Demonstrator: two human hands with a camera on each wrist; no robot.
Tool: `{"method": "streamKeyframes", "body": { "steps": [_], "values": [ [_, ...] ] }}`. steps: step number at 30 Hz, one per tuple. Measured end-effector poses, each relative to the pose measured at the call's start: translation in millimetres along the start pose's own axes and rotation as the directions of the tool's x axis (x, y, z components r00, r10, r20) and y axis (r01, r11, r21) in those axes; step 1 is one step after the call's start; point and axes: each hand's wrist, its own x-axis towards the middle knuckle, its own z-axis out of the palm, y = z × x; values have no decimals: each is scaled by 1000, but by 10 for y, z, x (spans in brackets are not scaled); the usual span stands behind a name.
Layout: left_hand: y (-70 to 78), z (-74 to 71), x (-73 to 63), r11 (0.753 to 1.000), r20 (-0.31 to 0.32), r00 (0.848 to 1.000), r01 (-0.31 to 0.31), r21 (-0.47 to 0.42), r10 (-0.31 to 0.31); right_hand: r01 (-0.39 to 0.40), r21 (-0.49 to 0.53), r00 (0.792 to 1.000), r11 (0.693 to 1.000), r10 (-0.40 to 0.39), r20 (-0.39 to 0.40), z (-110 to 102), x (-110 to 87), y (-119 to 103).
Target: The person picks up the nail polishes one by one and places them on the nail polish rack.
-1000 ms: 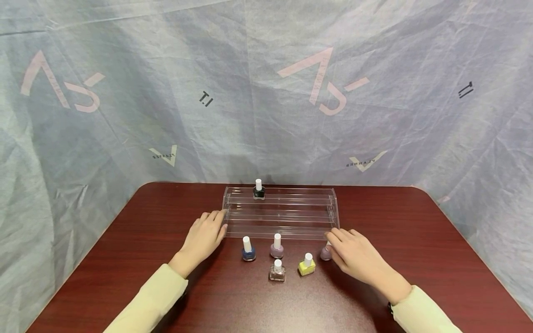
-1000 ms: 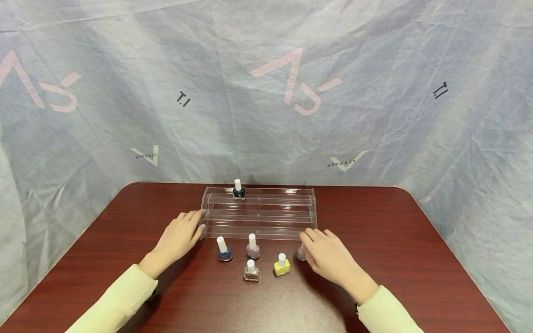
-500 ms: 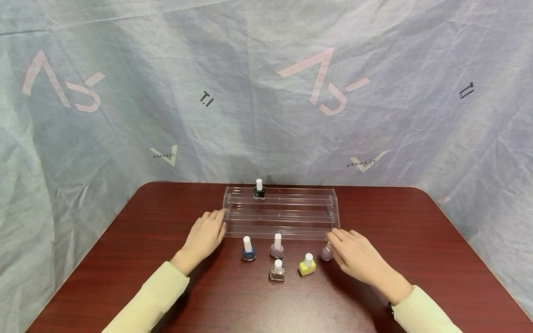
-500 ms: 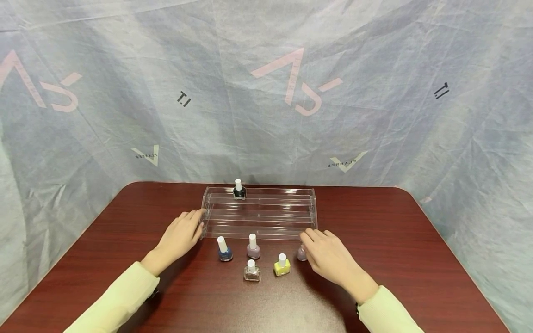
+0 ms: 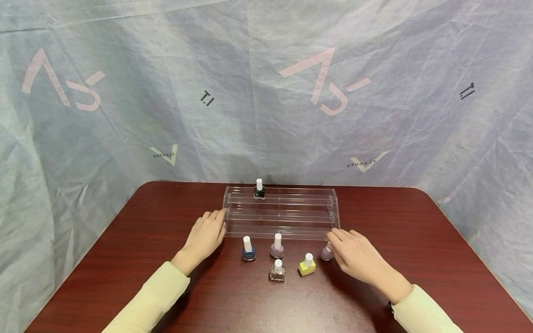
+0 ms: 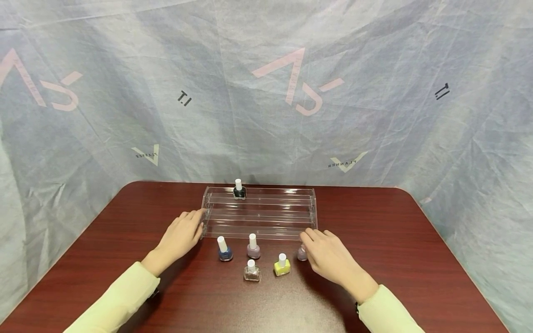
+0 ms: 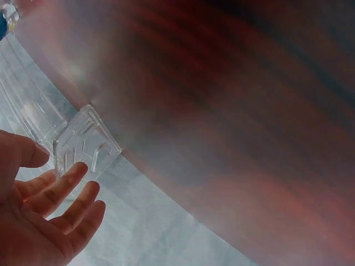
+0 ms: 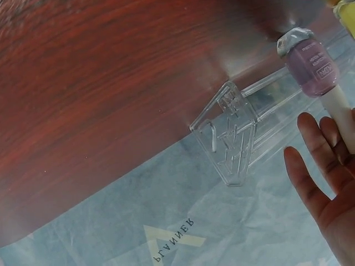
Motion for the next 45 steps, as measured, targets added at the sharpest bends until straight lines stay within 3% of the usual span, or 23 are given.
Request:
{"method": "streamKeyframes", "body": {
  "steps": [25,45],
  "values": [
    [7,-28,9,1000,2,1000,3,-6,-3,6,-21,1000,1000,-6,-23,-93,120,79],
    [4,-20,-3,1000,14,1000,8,-18,-8,37,-28,999,999,-38,-33,-216,360,165]
  ]
}}
